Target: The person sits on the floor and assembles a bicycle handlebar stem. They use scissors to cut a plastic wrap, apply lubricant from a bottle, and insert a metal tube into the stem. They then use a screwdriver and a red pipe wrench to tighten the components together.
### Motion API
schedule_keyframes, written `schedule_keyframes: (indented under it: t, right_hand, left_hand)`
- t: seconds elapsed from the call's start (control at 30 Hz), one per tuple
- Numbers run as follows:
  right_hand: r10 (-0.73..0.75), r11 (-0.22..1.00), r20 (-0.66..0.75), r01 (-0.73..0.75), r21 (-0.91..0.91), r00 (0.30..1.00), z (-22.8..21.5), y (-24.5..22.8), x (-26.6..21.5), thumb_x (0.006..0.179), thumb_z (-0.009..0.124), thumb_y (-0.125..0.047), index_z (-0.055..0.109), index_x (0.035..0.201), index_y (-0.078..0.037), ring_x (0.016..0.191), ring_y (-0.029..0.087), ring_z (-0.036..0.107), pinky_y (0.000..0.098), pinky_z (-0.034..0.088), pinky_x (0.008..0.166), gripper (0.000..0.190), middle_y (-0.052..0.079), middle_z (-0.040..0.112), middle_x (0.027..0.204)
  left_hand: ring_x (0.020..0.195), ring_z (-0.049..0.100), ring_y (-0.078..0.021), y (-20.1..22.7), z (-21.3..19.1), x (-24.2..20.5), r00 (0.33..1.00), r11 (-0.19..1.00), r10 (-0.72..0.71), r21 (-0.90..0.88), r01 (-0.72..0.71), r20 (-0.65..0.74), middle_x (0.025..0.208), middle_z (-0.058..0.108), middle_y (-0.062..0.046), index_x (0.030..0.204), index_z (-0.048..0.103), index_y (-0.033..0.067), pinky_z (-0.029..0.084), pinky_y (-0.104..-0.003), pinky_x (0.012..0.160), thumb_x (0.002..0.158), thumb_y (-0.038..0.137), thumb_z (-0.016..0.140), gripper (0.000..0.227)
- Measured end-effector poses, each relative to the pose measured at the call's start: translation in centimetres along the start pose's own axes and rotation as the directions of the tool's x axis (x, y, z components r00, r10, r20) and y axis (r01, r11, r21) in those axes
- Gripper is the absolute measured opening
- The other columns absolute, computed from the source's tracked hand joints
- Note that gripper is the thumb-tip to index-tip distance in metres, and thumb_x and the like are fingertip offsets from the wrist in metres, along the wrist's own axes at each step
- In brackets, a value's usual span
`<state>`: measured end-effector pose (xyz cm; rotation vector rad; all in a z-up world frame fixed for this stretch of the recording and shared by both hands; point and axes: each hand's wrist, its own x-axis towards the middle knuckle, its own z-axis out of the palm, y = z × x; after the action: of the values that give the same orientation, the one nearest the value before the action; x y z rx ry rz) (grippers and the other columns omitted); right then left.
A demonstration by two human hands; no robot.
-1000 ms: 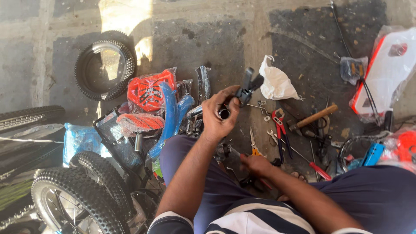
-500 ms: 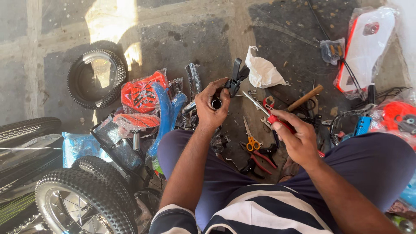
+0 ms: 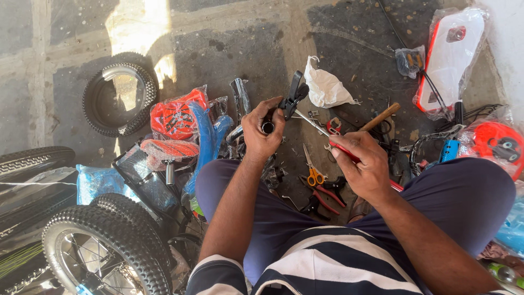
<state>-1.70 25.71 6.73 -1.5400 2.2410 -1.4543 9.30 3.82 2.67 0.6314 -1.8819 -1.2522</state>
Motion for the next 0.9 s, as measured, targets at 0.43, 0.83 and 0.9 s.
schedule_keyframes:
  t: [0.43, 0.83, 0.9]
  right_hand:
    - [0.094, 0.993, 0.004, -0.093, -0.073, 0.996, -0.3, -0.8, 0.6, 0.097, 0.072, -0.009, 0.07, 0.124, -0.007, 0.082, 0.021, 0.07, 0.0318, 0.056, 0.074, 0.028, 0.01, 0.075, 0.1]
    - [0.022, 0.997, -0.055, -0.025, -0.07, 0.998, 0.1, -1.3, -0.3, 0.095, 0.075, -0.014, 0.069, 0.122, -0.002, 0.096, 0.022, 0.071, 0.0324, 0.058, 0.082, 0.03, 0.015, 0.07, 0.111]
    - [0.263, 0.957, 0.013, -0.263, 0.124, 0.965, 0.2, -1.1, -0.3, 0.095, 0.071, -0.015, 0.07, 0.124, -0.003, 0.089, 0.021, 0.07, 0.0323, 0.055, 0.075, 0.031, 0.015, 0.072, 0.109]
  left_hand:
    - [0.066, 0.066, -0.0086, -0.3, -0.3, 0.1, 0.998, 0.998, 0.063, 0.023, -0.064, 0.028, 0.078, 0.072, -0.007, 0.117, 0.072, 0.0001, 0.052, -0.025, 0.063, 0.092, 0.003, 0.065, 0.026]
    - [0.069, 0.069, -0.0103, 0.0, -0.3, -0.1, 0.995, 0.995, 0.095, 0.033, -0.096, 0.037, 0.084, 0.075, -0.008, 0.117, 0.071, 0.0026, 0.054, -0.026, 0.065, 0.092, 0.002, 0.067, 0.026]
    - [0.068, 0.069, -0.0098, 0.0, -0.3, -0.1, 0.997, 0.998, 0.07, 0.003, -0.07, 0.044, 0.082, 0.075, -0.008, 0.118, 0.069, 0.0029, 0.054, -0.025, 0.065, 0.093, 0.002, 0.066, 0.025]
